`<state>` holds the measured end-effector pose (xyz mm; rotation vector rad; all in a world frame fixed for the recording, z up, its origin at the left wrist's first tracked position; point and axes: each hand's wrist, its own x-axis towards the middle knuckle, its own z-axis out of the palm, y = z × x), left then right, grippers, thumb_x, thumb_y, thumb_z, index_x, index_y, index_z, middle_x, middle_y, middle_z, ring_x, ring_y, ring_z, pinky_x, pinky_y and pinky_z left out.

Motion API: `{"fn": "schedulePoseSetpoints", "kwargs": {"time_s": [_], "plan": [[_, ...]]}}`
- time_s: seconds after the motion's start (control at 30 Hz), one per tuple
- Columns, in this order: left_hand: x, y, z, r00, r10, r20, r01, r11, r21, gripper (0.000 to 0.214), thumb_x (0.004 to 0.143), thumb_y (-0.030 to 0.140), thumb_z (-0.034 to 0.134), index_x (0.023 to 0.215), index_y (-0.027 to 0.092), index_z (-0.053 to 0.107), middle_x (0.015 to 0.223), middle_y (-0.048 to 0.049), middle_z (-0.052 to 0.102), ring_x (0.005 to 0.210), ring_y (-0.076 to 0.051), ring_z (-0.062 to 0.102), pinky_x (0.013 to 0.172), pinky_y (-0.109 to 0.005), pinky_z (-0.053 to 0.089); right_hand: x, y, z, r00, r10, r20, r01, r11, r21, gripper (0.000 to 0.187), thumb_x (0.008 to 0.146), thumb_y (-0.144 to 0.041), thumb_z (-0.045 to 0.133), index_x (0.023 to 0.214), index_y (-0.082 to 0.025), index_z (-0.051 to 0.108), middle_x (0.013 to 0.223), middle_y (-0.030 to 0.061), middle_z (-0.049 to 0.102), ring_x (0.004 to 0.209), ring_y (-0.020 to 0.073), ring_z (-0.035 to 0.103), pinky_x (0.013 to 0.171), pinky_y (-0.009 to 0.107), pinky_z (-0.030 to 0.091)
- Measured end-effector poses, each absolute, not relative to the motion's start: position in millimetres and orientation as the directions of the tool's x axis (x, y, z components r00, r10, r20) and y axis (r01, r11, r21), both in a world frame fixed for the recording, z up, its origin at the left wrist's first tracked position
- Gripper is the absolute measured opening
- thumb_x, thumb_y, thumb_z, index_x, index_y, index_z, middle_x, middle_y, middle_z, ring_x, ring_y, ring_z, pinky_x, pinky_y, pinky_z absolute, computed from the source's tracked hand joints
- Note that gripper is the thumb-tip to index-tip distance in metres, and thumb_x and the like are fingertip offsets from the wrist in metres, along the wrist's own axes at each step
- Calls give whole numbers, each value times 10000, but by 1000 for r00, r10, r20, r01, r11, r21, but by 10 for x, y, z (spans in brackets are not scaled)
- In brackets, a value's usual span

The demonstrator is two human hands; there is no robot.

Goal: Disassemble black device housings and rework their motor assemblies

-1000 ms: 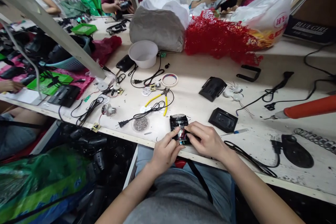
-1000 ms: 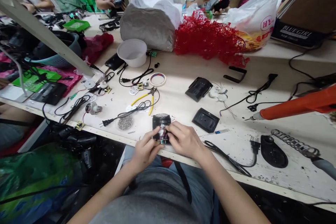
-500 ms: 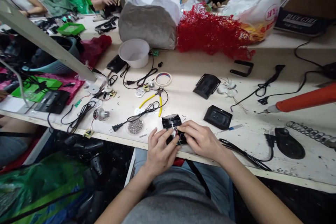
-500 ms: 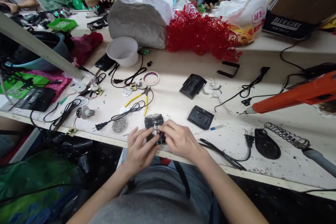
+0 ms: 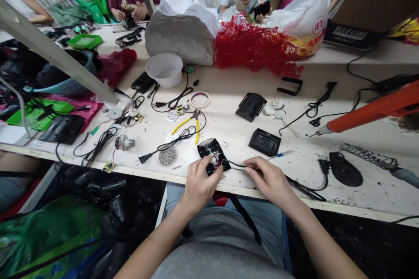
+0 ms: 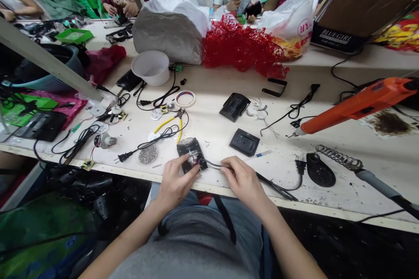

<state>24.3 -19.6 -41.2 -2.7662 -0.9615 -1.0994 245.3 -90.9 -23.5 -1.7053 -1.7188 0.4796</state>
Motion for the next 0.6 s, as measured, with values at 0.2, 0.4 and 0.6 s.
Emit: {"fn": "schedulePoseSetpoints", "kwargs": {"time_s": [0.2,0.4,0.6], "plan": [[314,-203,-358,581,546,604,557,-807,194,188,893,227,675,1078,215,706,1195,-156,610,1037,-255,554,848,-370,474,2332,-790,-149,11,933,361,881,162,-444,229,957,-173,481,761,-192,599,686,3,571,603,132,558,592,247,415],[331,-202,-365,579,555,598,561,-803,202,165,922,263,625,1054,214,711,1194,-149,607,932,-236,527,797,-372,460,2218,-655,1,-165,926,339,969,216,-120,224,892,-85,511,712,-184,599,700,28,559,654,159,521,569,282,348],[308,-210,-420,539,567,622,551,-797,249,159,917,245,627,1047,200,707,1199,-153,602,940,-241,531,800,-380,479,2153,-592,66,-315,920,233,945,327,-13,252,886,-1,491,765,-181,620,772,65,582,735,203,510,569,306,374]]}}
